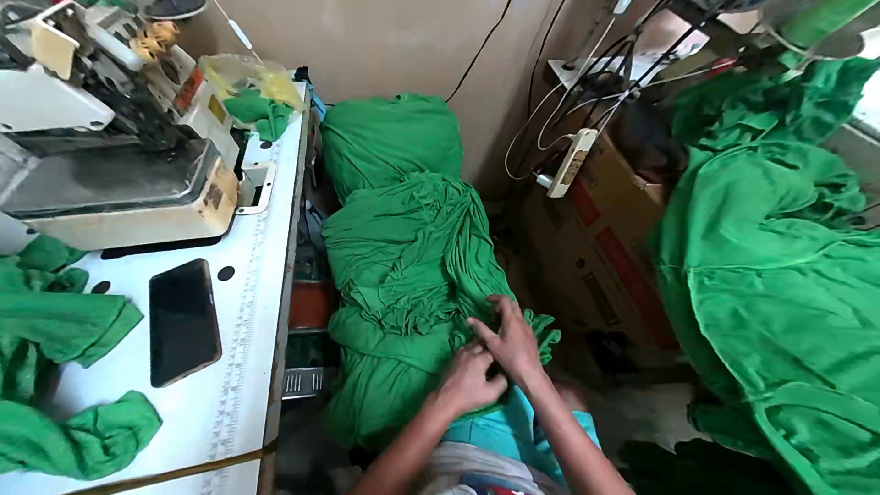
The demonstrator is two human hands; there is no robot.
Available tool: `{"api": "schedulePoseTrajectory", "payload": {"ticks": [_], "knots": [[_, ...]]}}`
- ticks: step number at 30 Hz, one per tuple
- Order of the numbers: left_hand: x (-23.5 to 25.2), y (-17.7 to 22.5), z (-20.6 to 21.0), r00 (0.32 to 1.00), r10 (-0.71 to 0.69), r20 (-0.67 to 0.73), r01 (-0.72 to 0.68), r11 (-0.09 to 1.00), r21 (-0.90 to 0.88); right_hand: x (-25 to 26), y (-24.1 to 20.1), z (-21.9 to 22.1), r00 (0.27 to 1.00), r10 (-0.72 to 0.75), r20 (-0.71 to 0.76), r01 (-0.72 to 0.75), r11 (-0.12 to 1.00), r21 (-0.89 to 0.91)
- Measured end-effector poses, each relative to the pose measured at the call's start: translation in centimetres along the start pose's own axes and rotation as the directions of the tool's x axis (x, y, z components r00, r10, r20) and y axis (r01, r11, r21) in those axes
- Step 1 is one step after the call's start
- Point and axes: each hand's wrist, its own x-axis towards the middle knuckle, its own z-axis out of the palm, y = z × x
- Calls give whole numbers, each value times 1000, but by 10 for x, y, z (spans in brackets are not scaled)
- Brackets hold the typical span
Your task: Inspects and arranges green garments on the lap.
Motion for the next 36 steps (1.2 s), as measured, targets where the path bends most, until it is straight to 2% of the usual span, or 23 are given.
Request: {"api": "schedulePoseTrajectory", "payload": {"ticks": [2,3,5,7,10,12,17,19,21,24,27,29,32,34,36], "knots": [[0,-7,-21,987,-127,-101,118,989,-94,9,7,14,993,57,102,-55,998,-26],[2,-12,-29,968,-195,-157,181,978,-100,13,10,17,990,75,119,-71,997,-33],[12,-26,-36,934,-239,-266,234,971,-54,15,14,16,989,80,122,-81,997,4],[29,-40,-40,936,-257,-240,287,953,99,15,20,14,990,76,118,-82,996,46],[57,-58,-37,935,-343,-90,352,869,346,14,24,14,990,101,102,-109,991,78],[63,-62,-38,935,-342,-97,352,859,373,13,23,14,988,127,90,-135,986,94],[36,-51,-46,916,-265,-303,298,952,69,12,32,15,988,149,29,-151,971,184],[29,-50,-45,894,-277,-354,274,960,-59,11,32,16,989,144,15,-144,971,190],[32,-51,-47,890,-335,-310,281,937,-205,11,30,16,987,161,5,-159,970,186],[41,-55,-55,903,-399,-162,318,871,-375,10,34,18,987,157,-19,-150,969,198],[36,-44,-80,910,-409,70,410,863,-296,11,37,19,990,140,-28,-131,969,210],[28,-45,-85,926,-370,75,375,874,-309,11,36,19,988,150,-30,-140,965,223],[16,-52,-80,930,-367,5,326,822,-468,6,27,19,987,139,-86,-116,965,236],[11,-53,-76,912,-408,-50,320,781,-536,0,15,16,987,49,-156,-21,984,174],[8,-53,-72,905,-416,-88,311,788,-531,-6,4,17,972,-92,-218,116,988,103]]}}
